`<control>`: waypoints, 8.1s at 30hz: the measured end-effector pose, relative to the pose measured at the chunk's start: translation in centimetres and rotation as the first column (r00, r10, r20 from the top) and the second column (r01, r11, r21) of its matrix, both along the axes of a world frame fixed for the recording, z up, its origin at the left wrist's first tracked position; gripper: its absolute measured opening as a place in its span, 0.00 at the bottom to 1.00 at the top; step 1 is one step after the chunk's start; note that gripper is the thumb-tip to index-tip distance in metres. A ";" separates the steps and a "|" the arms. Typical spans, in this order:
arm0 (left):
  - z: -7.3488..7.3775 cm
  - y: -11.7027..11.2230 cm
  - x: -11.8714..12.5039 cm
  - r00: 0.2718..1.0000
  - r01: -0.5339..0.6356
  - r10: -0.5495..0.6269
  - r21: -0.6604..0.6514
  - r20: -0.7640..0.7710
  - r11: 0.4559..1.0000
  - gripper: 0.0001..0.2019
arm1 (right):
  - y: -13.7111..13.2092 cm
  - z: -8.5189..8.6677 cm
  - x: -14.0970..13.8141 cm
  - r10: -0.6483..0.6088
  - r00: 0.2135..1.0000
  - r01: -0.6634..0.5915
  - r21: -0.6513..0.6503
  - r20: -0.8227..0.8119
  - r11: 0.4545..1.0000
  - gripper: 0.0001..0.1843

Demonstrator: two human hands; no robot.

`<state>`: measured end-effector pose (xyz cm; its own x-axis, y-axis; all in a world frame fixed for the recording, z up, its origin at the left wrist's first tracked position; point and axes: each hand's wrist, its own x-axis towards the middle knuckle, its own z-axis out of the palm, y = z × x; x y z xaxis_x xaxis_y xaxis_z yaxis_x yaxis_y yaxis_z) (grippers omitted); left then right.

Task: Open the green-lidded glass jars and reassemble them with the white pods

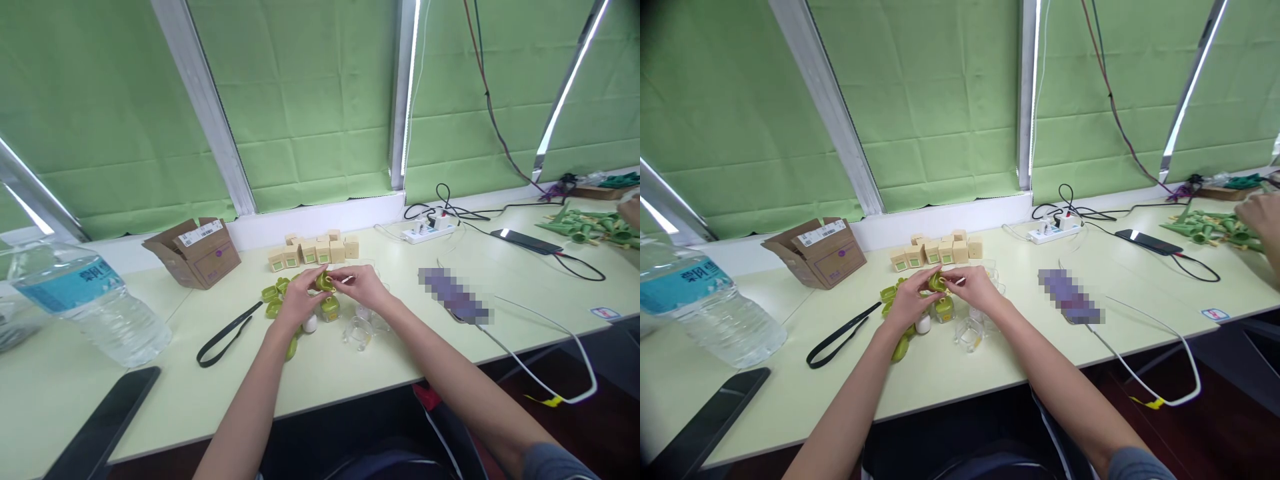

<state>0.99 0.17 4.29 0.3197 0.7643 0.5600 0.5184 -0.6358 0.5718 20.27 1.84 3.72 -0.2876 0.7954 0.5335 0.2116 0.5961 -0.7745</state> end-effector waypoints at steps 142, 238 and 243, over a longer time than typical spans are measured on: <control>1.6 -1.1 0.2 0.922 0.292 -0.121 -0.456 0.368 0.841 0.24 | 0.3 1.3 3.3 0.303 0.953 -0.292 -0.313 -0.013 0.904 0.16; 0.7 -0.9 0.7 0.985 -0.163 0.166 -0.083 0.033 0.983 0.21 | -0.1 -0.5 -0.6 -0.101 0.994 0.080 0.388 0.033 0.918 0.20; 0.5 -0.7 0.7 0.967 -0.009 0.060 -0.204 0.247 0.979 0.23 | -0.1 -0.5 -0.7 -0.124 0.992 0.108 0.397 0.015 0.911 0.20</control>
<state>1.72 -0.53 4.78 0.1603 0.8769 0.4531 0.3614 -0.4793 0.7998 19.58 1.70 3.27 -0.2332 0.5514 0.8010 0.3233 0.8208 -0.4709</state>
